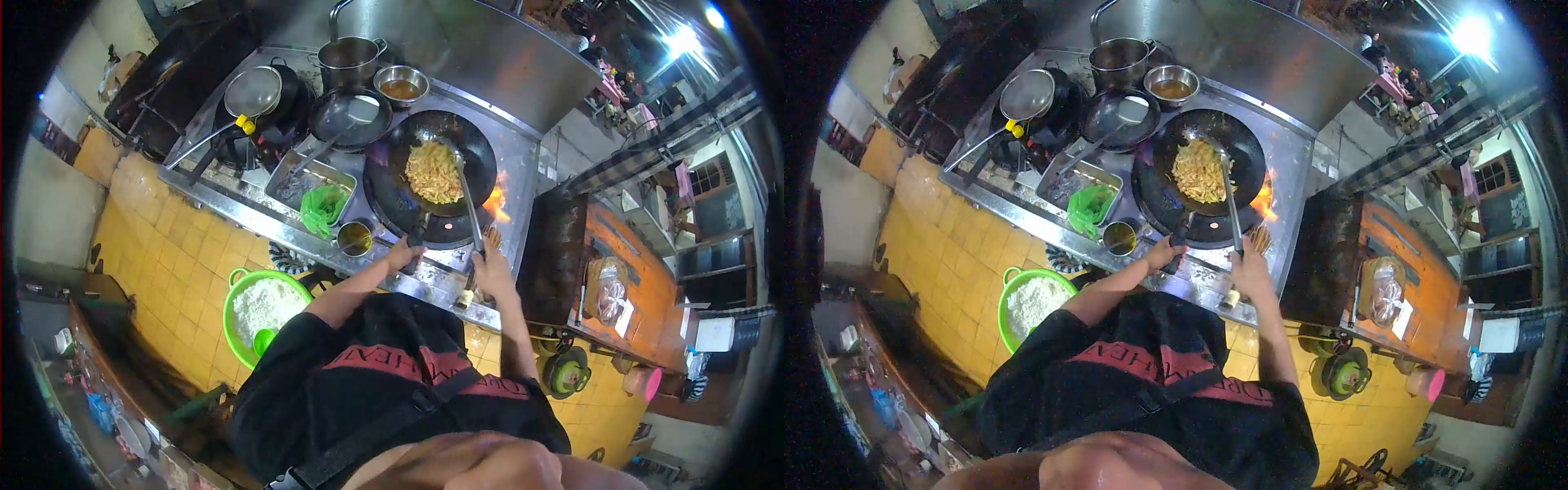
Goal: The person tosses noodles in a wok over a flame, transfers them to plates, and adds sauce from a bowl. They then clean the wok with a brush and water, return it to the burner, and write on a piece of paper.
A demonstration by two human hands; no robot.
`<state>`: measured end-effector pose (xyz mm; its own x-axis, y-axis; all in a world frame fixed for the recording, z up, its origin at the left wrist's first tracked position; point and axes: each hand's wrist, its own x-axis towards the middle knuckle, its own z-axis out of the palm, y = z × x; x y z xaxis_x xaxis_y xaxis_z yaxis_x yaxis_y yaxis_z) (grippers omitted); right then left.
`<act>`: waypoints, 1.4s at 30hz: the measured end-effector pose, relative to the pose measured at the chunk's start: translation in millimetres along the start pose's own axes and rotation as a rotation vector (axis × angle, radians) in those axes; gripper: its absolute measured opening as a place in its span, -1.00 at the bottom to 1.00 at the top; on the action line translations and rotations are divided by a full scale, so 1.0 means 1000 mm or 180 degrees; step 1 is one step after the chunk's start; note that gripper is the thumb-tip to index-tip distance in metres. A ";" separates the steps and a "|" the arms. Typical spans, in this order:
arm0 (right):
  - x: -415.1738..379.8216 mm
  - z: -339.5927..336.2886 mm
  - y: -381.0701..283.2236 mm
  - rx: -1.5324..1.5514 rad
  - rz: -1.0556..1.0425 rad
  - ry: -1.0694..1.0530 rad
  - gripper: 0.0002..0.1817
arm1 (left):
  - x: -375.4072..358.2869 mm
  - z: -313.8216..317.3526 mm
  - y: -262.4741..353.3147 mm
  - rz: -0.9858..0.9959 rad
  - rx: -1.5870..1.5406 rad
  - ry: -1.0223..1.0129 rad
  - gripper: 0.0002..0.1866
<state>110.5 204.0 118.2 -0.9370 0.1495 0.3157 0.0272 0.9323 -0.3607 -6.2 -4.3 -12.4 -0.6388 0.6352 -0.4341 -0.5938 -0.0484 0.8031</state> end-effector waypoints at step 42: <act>-0.048 -0.068 -0.043 -0.0212 0.1138 -0.1126 -0.55 | -0.128 0.087 0.059 -0.0988 0.0002 -0.0134 -0.84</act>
<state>178.4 179.5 178.3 -0.9253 0.3531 -0.1383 0.3792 0.8639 -0.3315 82.5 -21.0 126.3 -0.4063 0.6508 -0.6414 -0.7570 0.1533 0.6351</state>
